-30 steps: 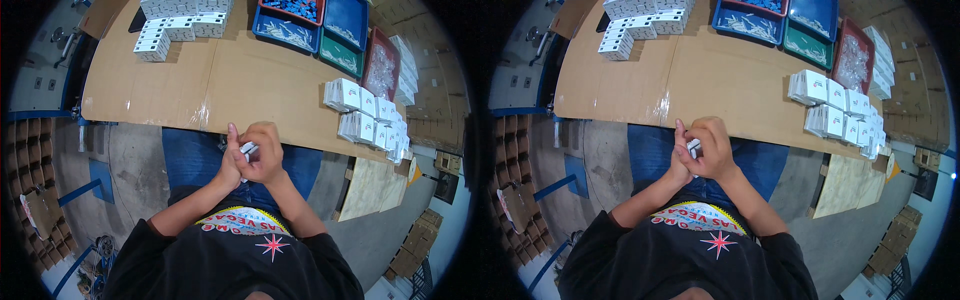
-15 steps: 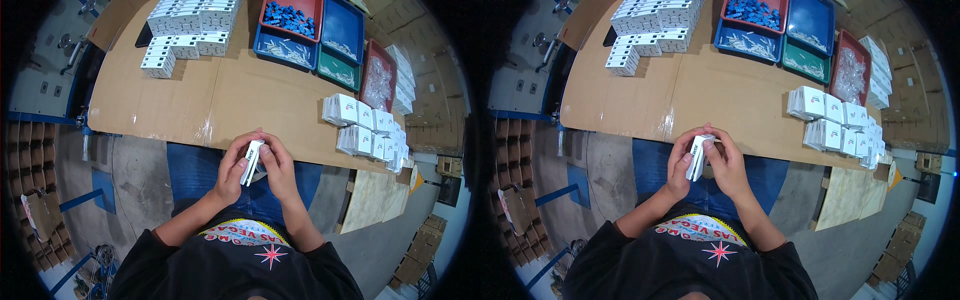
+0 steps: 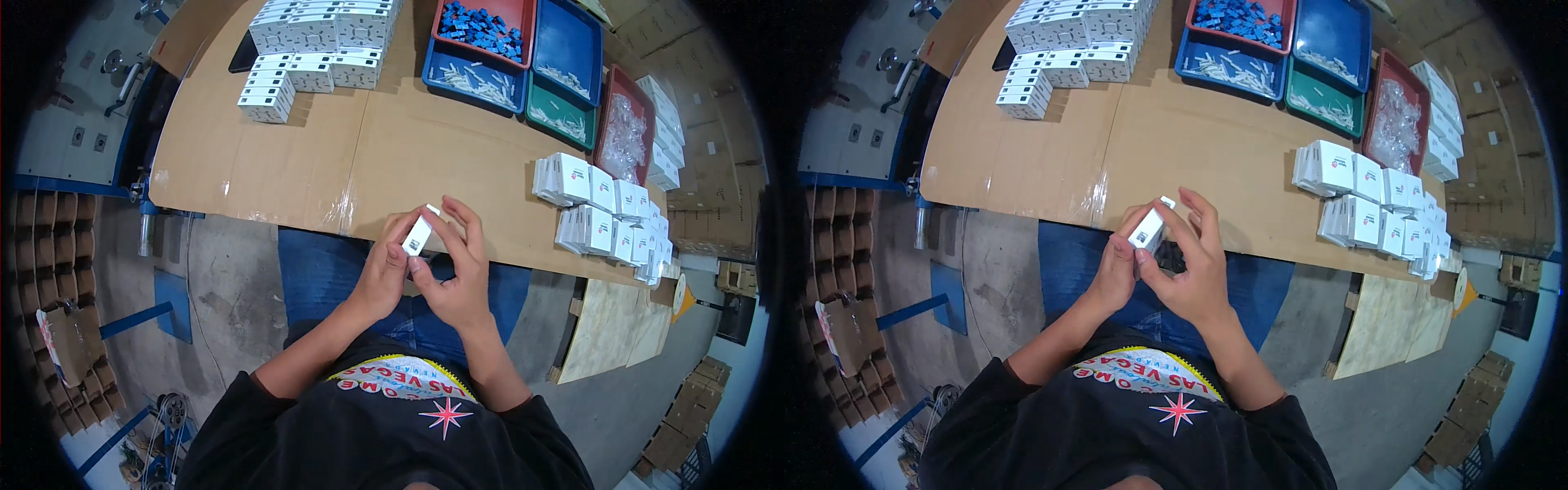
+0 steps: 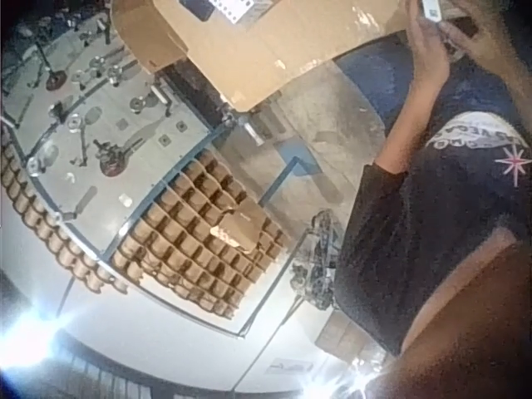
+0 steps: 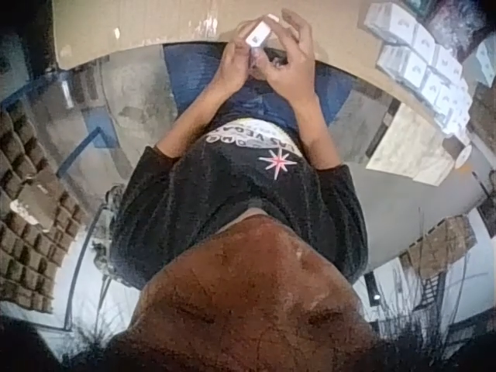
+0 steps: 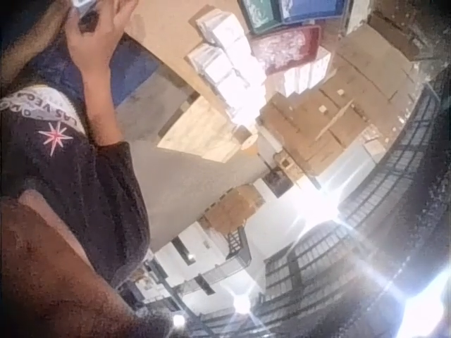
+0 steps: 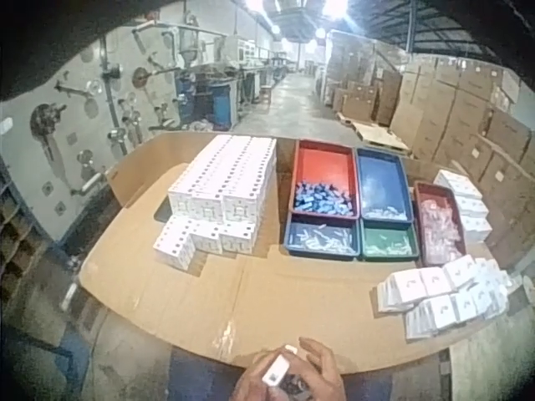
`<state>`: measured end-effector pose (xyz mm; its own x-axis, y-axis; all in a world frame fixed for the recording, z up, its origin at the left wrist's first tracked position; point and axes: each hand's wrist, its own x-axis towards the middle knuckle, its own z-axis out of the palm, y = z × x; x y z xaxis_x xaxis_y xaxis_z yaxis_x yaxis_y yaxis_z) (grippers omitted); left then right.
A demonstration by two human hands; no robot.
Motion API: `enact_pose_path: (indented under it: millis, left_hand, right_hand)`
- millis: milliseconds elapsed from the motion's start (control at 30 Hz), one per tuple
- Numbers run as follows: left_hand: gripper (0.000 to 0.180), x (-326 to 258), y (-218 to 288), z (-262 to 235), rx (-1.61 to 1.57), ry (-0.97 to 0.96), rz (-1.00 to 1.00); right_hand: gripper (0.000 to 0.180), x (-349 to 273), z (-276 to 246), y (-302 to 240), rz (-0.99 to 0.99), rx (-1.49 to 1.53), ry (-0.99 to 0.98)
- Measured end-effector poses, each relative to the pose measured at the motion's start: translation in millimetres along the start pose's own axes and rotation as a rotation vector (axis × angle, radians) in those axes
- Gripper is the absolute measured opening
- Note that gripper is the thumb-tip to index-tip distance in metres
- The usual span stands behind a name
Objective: Assembling small components into white boxes at a factory workbench.
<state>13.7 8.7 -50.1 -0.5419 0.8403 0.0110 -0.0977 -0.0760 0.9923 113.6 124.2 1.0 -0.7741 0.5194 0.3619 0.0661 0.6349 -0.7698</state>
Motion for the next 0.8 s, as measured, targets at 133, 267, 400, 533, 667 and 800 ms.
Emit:
enact_pose_path:
  millis: [133,267,400,533,667,800]
  left_hand:
    - [0.076,6,6,-1,0.096,0.049,0.085]
    - [0.059,7,2,-7,0.133,0.084,0.053]
    - [0.059,8,-10,-7,0.213,0.144,0.165]
    - [0.062,6,-12,-11,0.269,0.151,0.182]
    - [0.065,6,-17,-11,0.280,0.184,0.207]
    - [0.064,6,-16,-12,0.269,0.197,0.201]
  right_hand:
    - [0.062,-1,-5,1,0.089,0.117,-0.145]
    - [0.066,-1,-7,-8,0.210,0.191,-0.277]
    - [0.069,-8,2,-2,0.188,0.216,-0.287]
    - [0.073,-8,1,0,0.195,0.191,-0.365]
    - [0.074,-13,7,3,0.054,0.035,-0.362]
    - [0.075,-12,9,0,0.058,-0.016,-0.392]
